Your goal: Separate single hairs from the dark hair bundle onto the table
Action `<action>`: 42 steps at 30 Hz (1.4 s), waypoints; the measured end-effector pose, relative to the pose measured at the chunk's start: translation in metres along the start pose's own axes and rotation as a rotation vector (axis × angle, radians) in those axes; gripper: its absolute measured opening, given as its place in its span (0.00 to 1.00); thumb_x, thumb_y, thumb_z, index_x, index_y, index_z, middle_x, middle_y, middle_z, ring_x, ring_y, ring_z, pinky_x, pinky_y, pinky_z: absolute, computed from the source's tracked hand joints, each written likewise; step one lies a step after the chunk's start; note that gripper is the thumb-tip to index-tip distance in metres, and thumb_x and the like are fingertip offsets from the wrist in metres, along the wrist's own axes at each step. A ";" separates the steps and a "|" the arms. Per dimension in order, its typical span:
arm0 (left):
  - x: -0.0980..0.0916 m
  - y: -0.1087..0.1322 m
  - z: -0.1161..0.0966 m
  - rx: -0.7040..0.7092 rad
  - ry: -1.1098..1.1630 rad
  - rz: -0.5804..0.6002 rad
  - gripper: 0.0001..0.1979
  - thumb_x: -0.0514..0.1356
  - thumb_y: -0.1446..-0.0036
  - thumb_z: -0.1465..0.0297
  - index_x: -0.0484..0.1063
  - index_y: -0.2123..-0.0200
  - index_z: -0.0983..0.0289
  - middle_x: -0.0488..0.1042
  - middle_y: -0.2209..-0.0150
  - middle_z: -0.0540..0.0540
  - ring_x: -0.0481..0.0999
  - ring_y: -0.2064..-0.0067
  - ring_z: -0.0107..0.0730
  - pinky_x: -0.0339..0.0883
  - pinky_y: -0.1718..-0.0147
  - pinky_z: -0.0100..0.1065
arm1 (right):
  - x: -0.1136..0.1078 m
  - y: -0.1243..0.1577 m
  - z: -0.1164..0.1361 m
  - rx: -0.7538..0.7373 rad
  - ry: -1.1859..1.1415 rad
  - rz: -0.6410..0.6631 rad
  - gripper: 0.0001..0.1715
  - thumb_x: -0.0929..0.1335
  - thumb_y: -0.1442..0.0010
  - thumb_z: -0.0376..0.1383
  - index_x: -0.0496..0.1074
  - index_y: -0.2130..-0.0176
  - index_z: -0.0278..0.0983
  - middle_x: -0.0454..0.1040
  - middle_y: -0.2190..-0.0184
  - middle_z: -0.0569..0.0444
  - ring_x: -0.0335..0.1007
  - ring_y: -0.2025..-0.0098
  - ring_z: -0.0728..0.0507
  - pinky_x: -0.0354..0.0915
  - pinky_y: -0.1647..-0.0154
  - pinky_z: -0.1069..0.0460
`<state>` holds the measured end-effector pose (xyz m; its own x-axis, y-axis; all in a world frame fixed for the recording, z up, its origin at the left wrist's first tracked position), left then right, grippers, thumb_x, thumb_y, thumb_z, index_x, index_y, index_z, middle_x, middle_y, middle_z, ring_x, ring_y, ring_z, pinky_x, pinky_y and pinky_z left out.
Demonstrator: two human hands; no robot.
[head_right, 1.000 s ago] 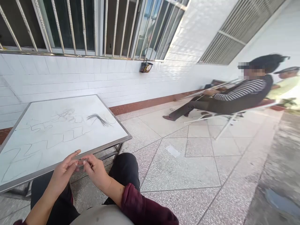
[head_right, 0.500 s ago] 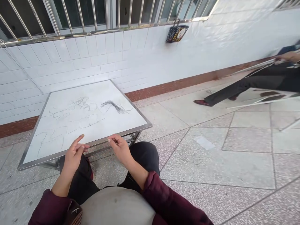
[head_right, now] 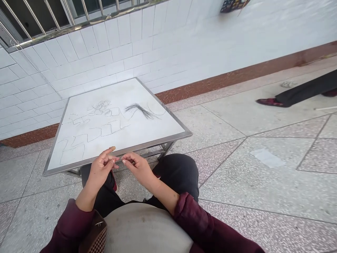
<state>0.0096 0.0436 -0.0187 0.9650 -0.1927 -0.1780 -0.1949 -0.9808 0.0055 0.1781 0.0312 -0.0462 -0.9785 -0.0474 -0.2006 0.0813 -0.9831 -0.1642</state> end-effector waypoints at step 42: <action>-0.053 0.004 -0.009 -0.078 0.265 -0.240 0.27 0.62 0.44 0.59 0.66 0.44 0.62 0.79 0.55 0.60 0.79 0.54 0.40 0.70 0.57 0.36 | 0.020 0.023 -0.007 -0.004 0.128 0.183 0.09 0.65 0.39 0.38 0.71 0.69 0.40 0.69 0.77 0.58 0.61 0.75 0.49 0.57 0.73 0.54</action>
<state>-0.0404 0.0500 -0.0001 0.9956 0.0521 0.0775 0.0465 -0.9963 0.0719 0.1619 0.0084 -0.0609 -0.9153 -0.2018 -0.3486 0.2562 -0.9595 -0.1172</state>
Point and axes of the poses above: each hand's wrist, its own y-axis away from the middle knuckle, its own x-axis out of the palm, z = x × y, the point moved 2 cm from there along -y, towards the middle knuckle
